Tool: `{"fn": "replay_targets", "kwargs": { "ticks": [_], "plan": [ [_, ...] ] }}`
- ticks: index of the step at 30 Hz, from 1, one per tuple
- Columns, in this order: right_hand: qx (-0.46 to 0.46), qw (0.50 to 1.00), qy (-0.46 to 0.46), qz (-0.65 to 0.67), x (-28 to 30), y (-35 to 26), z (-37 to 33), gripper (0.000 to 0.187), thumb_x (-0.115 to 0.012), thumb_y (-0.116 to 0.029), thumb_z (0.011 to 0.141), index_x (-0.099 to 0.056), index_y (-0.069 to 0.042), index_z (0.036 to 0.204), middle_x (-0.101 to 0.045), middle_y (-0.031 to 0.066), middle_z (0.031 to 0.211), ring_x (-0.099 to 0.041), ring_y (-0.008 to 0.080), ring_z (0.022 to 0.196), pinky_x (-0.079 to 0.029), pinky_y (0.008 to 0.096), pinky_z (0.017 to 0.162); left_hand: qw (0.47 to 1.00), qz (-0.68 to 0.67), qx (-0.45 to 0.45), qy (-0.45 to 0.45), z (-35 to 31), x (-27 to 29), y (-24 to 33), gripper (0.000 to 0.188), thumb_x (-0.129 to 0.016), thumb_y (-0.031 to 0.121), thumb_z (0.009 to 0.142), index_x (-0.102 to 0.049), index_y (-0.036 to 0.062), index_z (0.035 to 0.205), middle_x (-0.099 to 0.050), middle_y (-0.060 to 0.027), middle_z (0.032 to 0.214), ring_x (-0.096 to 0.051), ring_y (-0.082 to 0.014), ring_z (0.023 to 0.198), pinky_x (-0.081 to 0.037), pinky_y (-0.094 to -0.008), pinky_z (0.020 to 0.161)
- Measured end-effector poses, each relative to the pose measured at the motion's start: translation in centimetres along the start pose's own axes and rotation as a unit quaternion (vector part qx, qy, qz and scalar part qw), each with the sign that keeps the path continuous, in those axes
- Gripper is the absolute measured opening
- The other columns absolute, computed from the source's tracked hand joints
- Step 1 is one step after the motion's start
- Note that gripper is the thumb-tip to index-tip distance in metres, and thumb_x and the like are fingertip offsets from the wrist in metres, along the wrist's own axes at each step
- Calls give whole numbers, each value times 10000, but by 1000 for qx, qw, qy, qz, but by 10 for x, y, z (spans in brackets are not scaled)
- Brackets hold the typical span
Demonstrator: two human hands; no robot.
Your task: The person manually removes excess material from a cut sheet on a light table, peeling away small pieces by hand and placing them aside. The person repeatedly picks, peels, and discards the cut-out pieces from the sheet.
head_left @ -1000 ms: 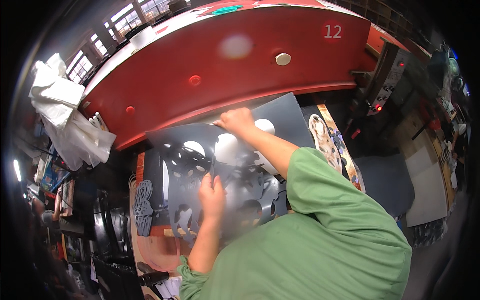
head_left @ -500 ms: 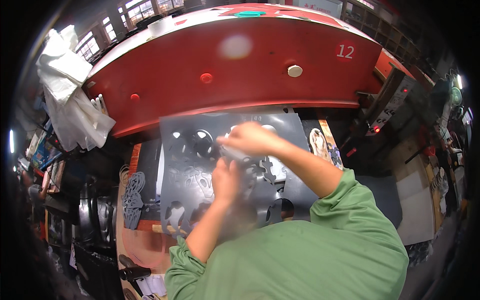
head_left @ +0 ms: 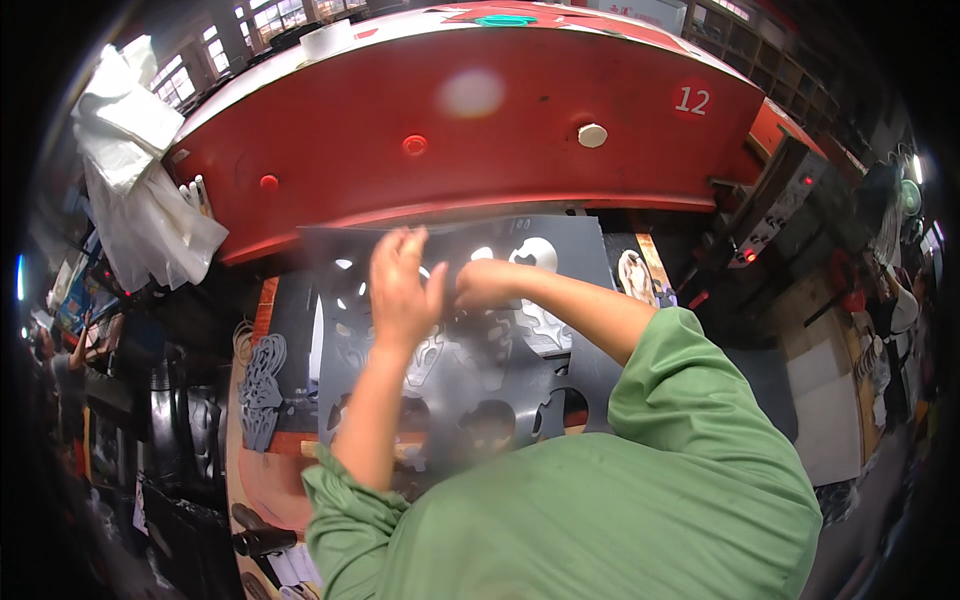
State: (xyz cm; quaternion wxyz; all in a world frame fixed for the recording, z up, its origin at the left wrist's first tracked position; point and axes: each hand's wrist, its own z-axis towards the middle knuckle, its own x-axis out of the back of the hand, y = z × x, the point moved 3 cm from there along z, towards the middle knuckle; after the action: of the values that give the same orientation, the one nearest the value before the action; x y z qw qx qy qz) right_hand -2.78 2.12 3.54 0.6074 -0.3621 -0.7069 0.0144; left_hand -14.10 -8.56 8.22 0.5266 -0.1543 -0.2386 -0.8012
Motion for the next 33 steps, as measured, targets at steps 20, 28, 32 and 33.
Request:
{"fn": "replay_targets", "kwargs": {
  "ticks": [20,28,32,33],
  "plan": [
    [69,909,369,-182,-34,-36,-47,126,-591,-218,773,-586,-100,730,-599,86,628,-622,303,600,-492,422,521,958,252,24,-138,24,-59,-79,352,-687,461,738,-635,135,614,-622,-58,592,-613,-256,583,-427,-390,567],
    [63,894,440,-52,-41,-21,-55,149,-580,-208,832,-588,-73,769,-607,110,666,-611,323,635,-487,412,570,933,282,75,-209,28,-66,-82,375,-649,476,778,-662,121,657,-653,-74,646,-641,-265,637,-449,-400,610],
    [-36,897,387,209,-45,-9,-56,212,-581,-216,884,-640,-13,881,-661,158,791,-640,331,748,-488,393,667,938,265,98,-199,27,-62,-81,374,-630,469,800,-665,119,674,-659,-74,672,-644,-276,668,-453,-412,632],
    [-58,882,362,297,-48,-5,-54,235,-578,-220,891,-656,-2,930,-673,166,830,-646,324,779,-490,383,698,940,256,107,-199,28,-60,-80,373,-629,467,802,-665,119,675,-657,-73,673,-643,-276,672,-453,-414,636]
  ]
}}
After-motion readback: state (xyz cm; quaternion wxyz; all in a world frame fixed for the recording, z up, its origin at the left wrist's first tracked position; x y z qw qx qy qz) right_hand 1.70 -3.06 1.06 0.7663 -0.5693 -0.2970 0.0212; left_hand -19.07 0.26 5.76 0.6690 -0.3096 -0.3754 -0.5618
